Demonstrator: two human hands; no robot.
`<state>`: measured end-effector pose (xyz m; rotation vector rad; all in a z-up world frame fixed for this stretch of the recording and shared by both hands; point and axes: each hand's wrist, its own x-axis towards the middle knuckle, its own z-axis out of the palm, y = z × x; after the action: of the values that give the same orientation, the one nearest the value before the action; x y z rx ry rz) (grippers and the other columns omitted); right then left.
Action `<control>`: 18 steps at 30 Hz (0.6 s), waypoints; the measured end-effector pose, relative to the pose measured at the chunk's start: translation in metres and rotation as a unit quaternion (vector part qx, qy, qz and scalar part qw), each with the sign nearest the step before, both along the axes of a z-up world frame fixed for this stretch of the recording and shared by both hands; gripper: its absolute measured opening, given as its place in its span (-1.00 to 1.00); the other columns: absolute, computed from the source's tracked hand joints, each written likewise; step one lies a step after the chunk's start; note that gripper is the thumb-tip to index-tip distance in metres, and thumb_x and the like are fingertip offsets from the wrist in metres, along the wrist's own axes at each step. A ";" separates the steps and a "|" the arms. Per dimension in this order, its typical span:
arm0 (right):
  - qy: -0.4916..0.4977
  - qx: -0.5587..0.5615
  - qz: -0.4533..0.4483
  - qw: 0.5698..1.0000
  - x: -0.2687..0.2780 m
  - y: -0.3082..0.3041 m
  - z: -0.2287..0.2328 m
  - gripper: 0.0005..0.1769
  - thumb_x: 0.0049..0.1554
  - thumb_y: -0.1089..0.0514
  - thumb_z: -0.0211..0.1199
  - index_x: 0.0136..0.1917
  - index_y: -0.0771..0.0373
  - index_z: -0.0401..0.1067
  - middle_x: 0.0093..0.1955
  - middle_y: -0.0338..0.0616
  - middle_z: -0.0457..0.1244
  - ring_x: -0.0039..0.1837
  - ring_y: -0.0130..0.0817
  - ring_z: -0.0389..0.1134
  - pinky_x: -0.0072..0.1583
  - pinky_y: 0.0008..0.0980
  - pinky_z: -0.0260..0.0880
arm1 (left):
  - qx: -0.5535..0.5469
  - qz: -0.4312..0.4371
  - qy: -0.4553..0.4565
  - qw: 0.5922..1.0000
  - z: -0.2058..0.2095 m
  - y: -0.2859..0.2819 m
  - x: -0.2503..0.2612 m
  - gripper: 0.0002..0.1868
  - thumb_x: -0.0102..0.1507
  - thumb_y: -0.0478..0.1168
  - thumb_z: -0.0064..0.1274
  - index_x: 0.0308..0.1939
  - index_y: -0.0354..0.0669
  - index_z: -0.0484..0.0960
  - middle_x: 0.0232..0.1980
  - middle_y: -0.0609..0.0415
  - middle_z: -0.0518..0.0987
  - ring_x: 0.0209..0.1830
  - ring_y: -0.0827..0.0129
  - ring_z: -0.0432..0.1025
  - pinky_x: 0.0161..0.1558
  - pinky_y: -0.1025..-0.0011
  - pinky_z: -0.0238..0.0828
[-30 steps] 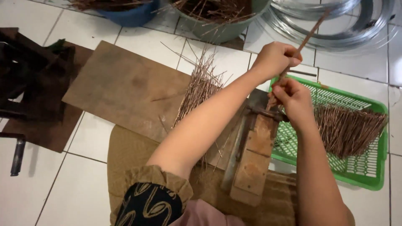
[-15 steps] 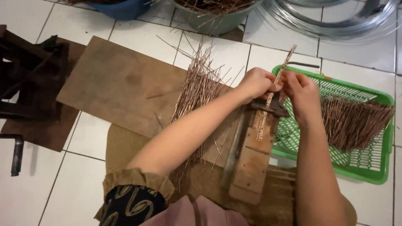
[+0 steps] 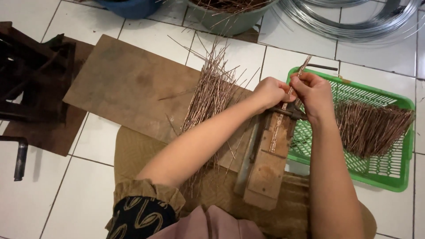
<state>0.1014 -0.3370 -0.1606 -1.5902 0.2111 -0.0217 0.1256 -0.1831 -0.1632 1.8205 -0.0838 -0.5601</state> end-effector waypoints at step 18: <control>-0.043 -0.064 0.006 0.997 -0.011 0.010 0.011 -0.75 0.25 0.16 0.41 0.16 0.28 0.53 -0.17 -0.22 0.30 -0.20 -0.56 0.34 -0.09 -0.58 0.38 | 0.044 -0.043 -0.082 0.995 -0.025 0.002 -0.002 -0.75 0.09 0.06 0.26 -0.25 0.10 0.77 -0.23 0.15 0.73 -0.04 0.18 0.62 -0.01 0.29 0.47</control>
<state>0.0902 -0.3270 -0.1496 -1.7148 0.1355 -0.0959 0.1237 -0.1808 -0.1885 1.9545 -0.2524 -0.4795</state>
